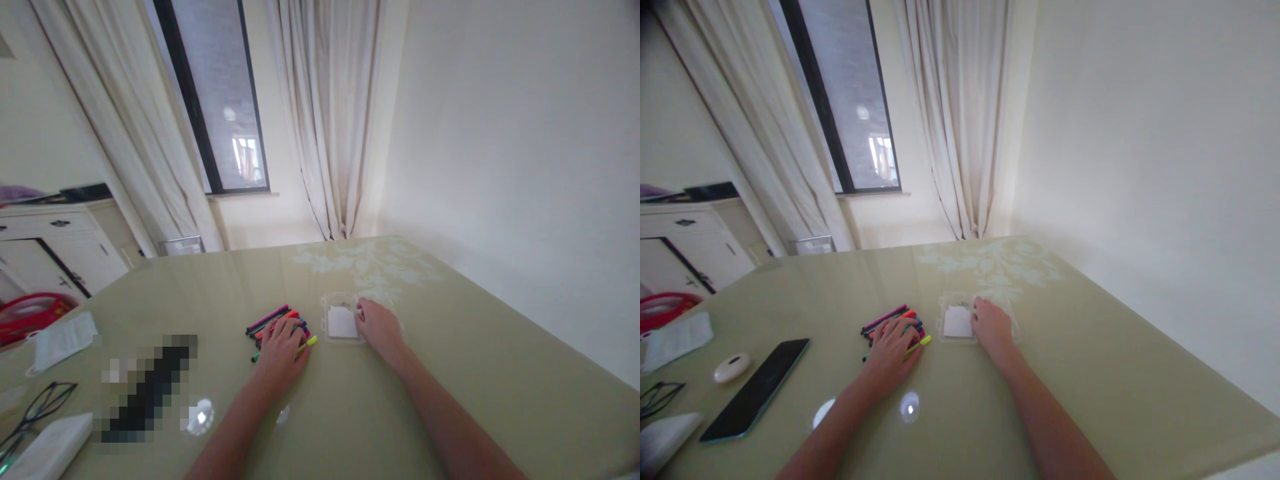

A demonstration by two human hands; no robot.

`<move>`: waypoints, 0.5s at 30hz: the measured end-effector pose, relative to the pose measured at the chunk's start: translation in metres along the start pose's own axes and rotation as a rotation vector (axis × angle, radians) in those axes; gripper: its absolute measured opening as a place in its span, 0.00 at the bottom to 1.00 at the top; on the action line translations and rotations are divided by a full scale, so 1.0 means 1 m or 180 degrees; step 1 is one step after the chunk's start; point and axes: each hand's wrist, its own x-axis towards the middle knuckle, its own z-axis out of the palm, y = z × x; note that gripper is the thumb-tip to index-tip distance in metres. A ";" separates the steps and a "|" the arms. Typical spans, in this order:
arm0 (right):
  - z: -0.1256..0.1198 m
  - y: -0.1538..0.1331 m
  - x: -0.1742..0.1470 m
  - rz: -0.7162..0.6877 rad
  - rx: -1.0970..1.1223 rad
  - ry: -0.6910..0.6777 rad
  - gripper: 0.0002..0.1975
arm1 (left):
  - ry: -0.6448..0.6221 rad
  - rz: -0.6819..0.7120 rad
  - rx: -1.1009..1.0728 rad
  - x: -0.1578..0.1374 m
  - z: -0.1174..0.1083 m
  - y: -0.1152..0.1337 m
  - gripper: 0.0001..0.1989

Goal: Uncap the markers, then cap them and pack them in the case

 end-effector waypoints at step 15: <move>-0.009 0.019 -0.004 -0.0517 0.1114 -0.0568 0.06 | 0.0338 -0.0880 -0.2453 0.010 -0.014 0.012 0.18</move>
